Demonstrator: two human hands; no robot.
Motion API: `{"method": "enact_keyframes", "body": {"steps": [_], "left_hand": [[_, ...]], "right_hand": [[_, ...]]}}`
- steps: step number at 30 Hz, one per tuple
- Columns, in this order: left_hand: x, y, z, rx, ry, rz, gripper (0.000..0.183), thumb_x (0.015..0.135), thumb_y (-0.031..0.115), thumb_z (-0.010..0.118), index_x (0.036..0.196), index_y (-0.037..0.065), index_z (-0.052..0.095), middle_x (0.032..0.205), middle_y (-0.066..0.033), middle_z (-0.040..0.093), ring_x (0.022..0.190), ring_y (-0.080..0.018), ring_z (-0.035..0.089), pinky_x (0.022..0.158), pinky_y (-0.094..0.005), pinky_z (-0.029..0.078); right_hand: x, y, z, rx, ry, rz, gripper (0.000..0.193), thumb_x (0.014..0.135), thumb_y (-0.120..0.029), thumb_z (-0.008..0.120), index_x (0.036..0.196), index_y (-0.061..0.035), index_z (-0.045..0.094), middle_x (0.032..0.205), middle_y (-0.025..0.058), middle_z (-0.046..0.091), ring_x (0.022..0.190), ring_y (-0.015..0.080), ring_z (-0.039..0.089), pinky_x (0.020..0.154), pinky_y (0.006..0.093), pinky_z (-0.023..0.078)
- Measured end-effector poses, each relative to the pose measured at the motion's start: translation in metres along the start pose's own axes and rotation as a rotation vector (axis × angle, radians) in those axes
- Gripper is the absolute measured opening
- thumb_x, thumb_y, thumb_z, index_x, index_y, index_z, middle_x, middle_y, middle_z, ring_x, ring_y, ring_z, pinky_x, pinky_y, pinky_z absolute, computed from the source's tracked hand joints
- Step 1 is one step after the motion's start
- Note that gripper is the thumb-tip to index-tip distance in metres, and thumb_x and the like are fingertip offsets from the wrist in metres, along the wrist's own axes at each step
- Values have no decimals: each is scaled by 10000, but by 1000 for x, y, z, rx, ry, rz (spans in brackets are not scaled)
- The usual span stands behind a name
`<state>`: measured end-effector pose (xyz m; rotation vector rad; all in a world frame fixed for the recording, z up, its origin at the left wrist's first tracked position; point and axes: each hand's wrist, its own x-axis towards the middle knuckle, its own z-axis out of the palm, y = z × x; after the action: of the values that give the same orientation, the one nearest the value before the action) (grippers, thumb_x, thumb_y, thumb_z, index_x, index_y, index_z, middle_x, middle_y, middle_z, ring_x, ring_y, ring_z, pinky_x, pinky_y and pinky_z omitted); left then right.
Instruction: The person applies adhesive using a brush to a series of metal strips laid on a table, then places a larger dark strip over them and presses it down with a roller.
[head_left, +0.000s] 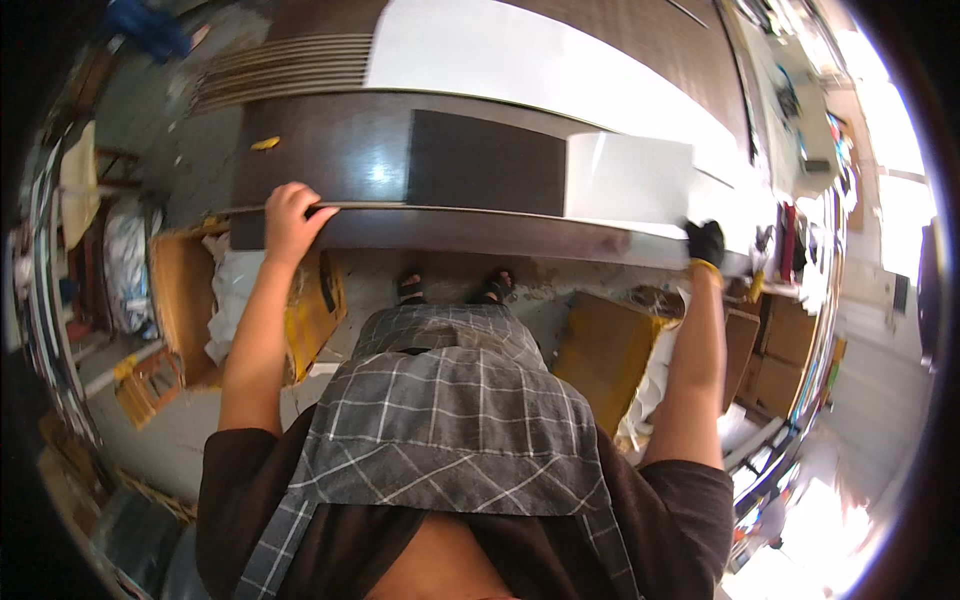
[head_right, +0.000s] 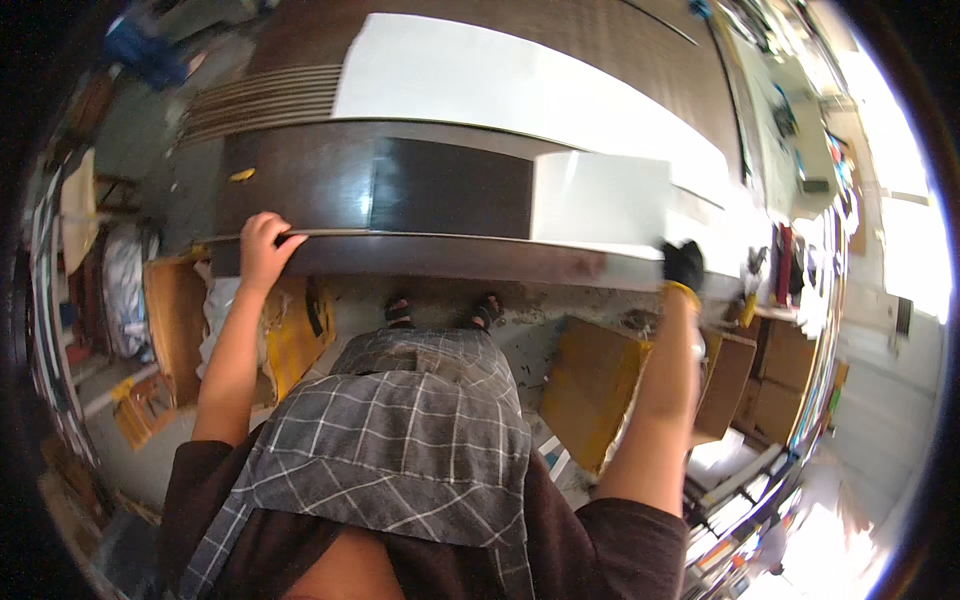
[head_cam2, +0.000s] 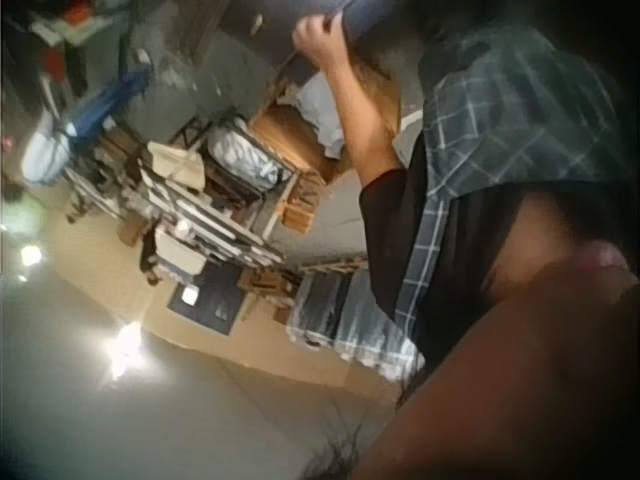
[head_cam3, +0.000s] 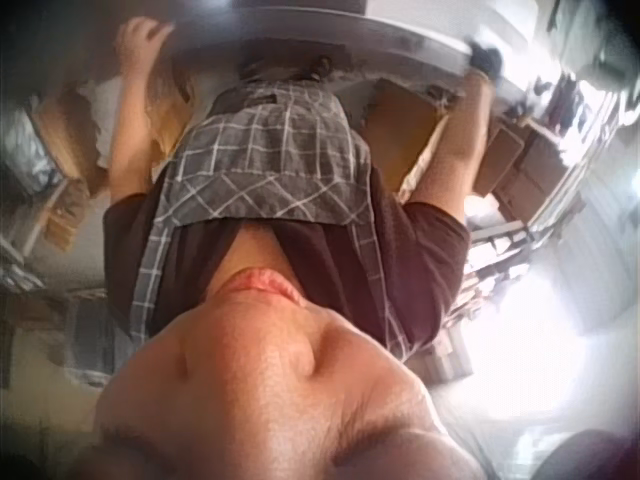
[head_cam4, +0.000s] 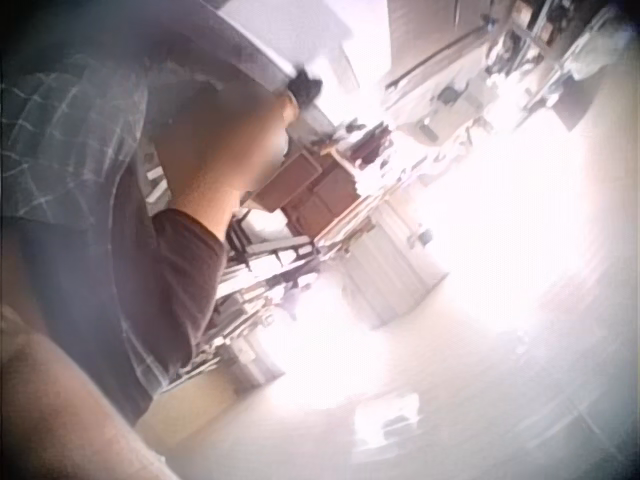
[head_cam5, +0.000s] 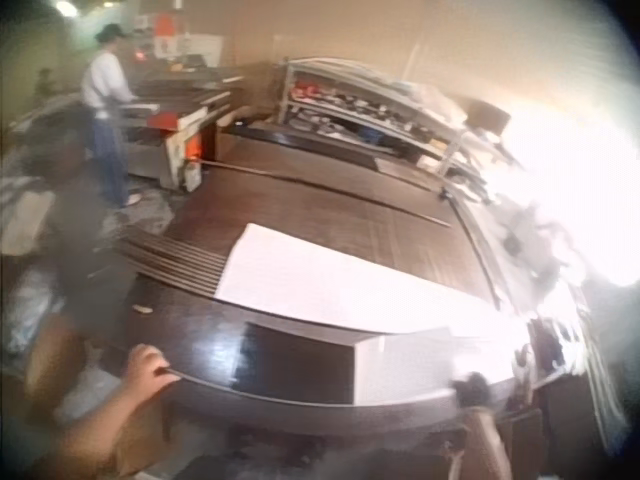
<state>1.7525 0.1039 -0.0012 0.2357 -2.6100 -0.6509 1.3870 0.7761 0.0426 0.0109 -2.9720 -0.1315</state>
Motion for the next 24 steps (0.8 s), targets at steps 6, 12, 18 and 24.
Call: {"method": "enact_keyframes", "body": {"steps": [6,12,18,24], "left_hand": [[0,61,4,230,61,-86,300,750,228,762,961,64,624,1000,-110,598,977,-319,561,882,-447,436],[111,260,177,-30,-166,262,316,894,360,604,1009,73,672,1100,-96,618,1158,-334,507,976,-514,365],[181,448,247,-598,-487,349,521,995,498,357,1069,80,660,1161,-92,615,1199,-306,488,1098,-600,125],[161,498,298,-362,-501,240,399,988,406,446,1111,99,670,1264,-94,596,1314,-327,434,1099,-610,147]], "right_hand": [[-27,127,-159,-74,9,266,318,821,-327,657,1025,-87,700,1071,181,676,999,353,649,853,445,512],[-68,-71,-7,558,-275,-264,759,712,-401,798,1300,-25,498,1214,201,576,1209,321,493,1008,430,395],[-5,-38,53,1072,-187,37,223,833,-175,592,995,-44,670,980,179,665,962,321,624,864,395,498],[38,420,50,306,367,642,269,838,-267,586,986,-67,686,997,174,676,947,309,647,829,387,513]]}}
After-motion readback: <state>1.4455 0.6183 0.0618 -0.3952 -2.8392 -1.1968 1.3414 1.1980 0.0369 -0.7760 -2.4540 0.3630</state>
